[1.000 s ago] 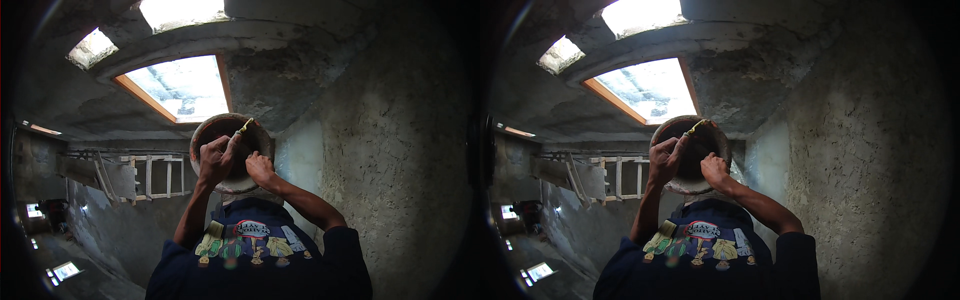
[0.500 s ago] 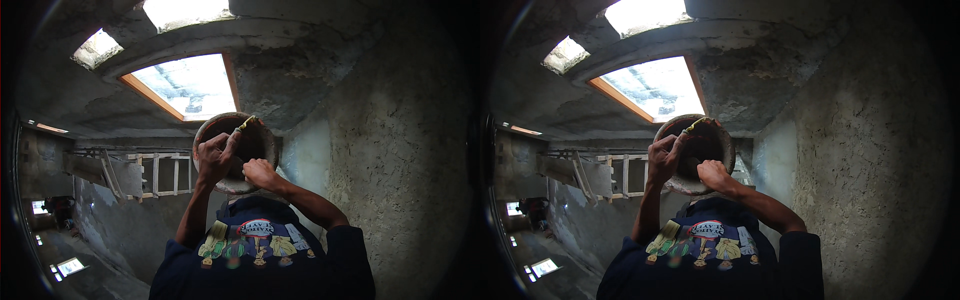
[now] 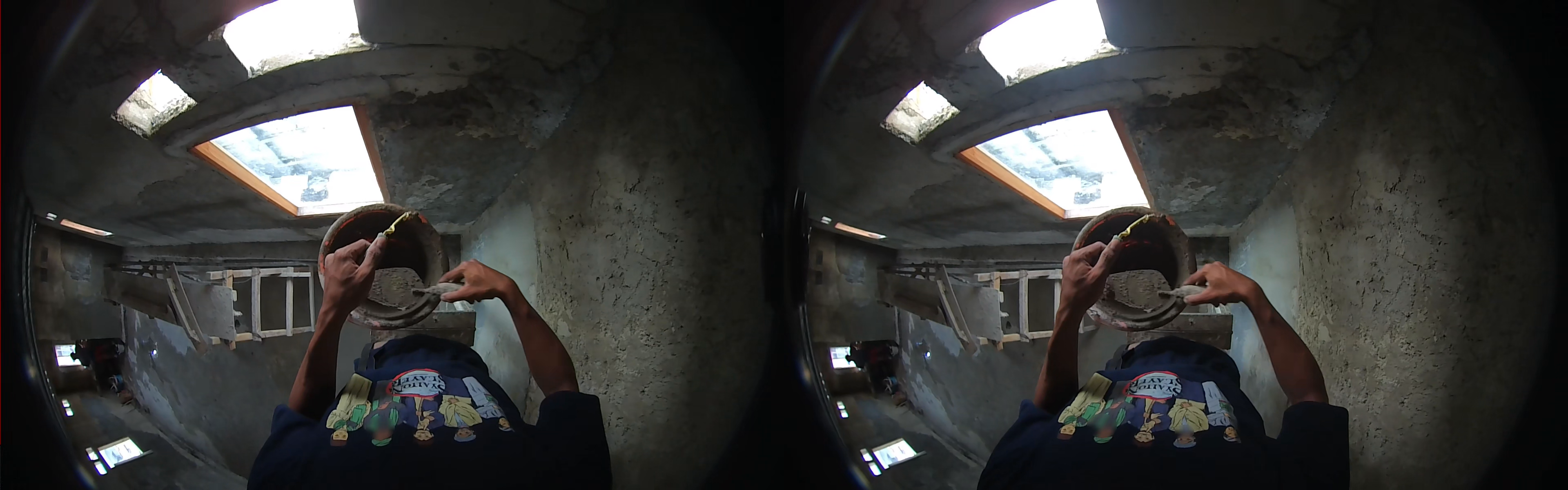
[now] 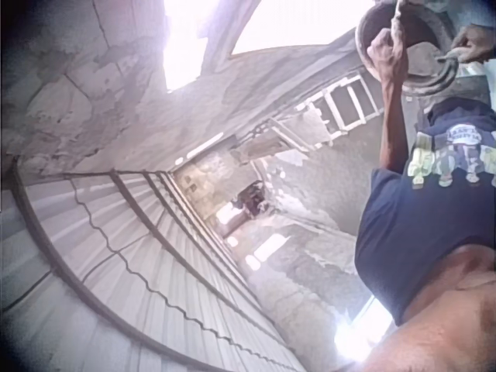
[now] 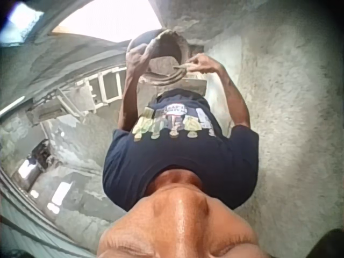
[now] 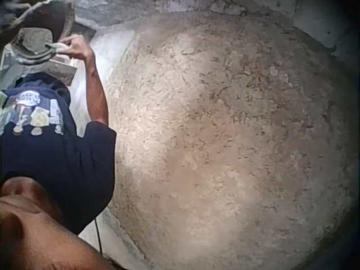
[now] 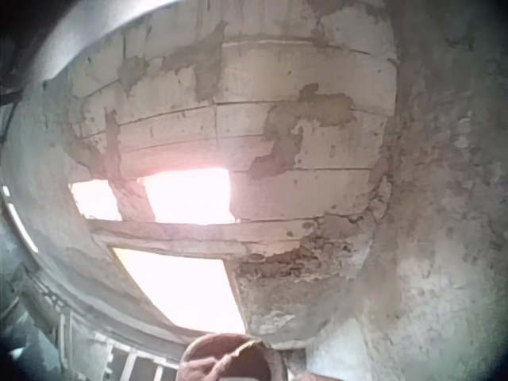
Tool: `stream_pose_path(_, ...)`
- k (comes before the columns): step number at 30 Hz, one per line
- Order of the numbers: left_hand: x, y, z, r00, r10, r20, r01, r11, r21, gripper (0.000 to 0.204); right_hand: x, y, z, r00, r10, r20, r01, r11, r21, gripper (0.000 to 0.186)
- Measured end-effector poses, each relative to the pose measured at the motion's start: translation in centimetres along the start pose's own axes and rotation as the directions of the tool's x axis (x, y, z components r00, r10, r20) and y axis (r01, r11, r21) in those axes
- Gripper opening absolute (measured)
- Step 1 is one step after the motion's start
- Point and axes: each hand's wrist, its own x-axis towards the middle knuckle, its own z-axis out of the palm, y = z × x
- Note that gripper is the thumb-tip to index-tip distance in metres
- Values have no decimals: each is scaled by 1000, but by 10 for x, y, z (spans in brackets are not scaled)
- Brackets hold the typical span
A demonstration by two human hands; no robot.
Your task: The person repeatedly scoops mortar from a bucket using a trowel and applies it onto the ceiling.
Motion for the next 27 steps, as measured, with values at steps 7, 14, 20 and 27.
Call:
stream_pose_path(7, 6, -4, 2, 1000, -10, 18, 9, 999, 44, 44, -64, 27, -68, 974, 226, 17, -226, 972, 69, 46)
stream_pose_path(14, 9, 2, -3, 995, -57, 83, 46, 990, 133, 56, -100, 74, -131, 908, 410, -84, -415, 908, -55, 53)
stream_pose_path(20, 14, 7, -15, 987, -54, 152, 21, 977, 210, 54, -81, 122, -133, 853, 519, -49, -521, 853, -39, 56)
stream_pose_path(27, 9, 4, -29, 977, -73, 202, 9, 953, 303, 61, -24, 156, -155, 812, 556, 177, -546, 831, -105, 42)
